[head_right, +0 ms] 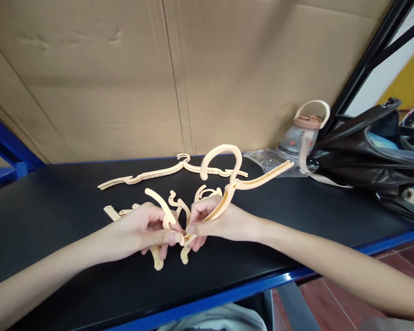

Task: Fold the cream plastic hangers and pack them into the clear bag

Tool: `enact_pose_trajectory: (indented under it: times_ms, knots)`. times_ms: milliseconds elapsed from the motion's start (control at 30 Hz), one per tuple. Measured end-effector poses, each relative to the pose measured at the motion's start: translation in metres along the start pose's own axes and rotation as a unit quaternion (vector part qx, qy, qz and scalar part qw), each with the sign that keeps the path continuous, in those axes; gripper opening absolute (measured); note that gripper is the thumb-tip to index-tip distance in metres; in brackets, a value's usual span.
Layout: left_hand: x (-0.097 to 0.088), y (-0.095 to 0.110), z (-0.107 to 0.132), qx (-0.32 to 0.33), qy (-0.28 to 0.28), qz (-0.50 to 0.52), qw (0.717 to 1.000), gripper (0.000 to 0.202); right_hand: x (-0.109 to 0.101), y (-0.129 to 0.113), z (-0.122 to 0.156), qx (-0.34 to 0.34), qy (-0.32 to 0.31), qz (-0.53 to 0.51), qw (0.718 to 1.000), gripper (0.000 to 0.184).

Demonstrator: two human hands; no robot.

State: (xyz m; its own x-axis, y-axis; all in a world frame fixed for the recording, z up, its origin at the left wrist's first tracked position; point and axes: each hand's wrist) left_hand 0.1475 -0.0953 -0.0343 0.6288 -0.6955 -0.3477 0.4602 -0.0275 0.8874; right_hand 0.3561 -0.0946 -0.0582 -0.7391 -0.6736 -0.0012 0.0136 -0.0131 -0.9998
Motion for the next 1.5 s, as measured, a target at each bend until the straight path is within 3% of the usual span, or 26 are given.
enact_pose_trajectory:
  times_ms: [333,533,800,1000,1267,1500]
  knots:
    - [0.011,-0.003,-0.001,0.078,0.123,0.014,0.989,0.02,-0.005,-0.005,-0.002,-0.017,0.055,0.014,0.998,0.033]
    - [0.016,-0.009,-0.002,0.092,0.174,-0.045,0.979,0.026,-0.005,-0.004,-0.003,-0.016,0.088,0.016,0.996,0.033]
    - [0.022,-0.016,-0.004,0.192,0.277,-0.138,0.931,0.024,-0.001,-0.006,-0.005,-0.015,0.128,0.012,0.992,0.035]
    - [0.017,-0.012,-0.003,0.225,0.291,-0.171,0.914,0.023,0.001,-0.007,-0.006,-0.048,0.149,-0.015,0.988,0.032]
    - [0.011,-0.001,-0.003,0.126,0.246,0.048,0.96,0.029,-0.003,-0.014,-0.001,-0.071,0.098,-0.059,0.991,0.022]
    - [0.011,-0.005,-0.006,0.085,0.206,0.032,0.974,0.042,-0.006,-0.016,0.002,-0.112,0.156,-0.053,0.98,0.017]
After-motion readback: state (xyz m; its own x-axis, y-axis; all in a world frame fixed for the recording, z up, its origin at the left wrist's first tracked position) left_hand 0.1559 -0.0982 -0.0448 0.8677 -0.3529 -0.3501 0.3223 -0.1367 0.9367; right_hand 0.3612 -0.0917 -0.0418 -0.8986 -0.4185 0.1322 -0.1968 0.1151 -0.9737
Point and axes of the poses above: each hand's wrist, its own z-axis away from the middle knuckle, its own x-axis out of the palm, y = z × x, and after that the axes turned 1 degree about y, right-handed
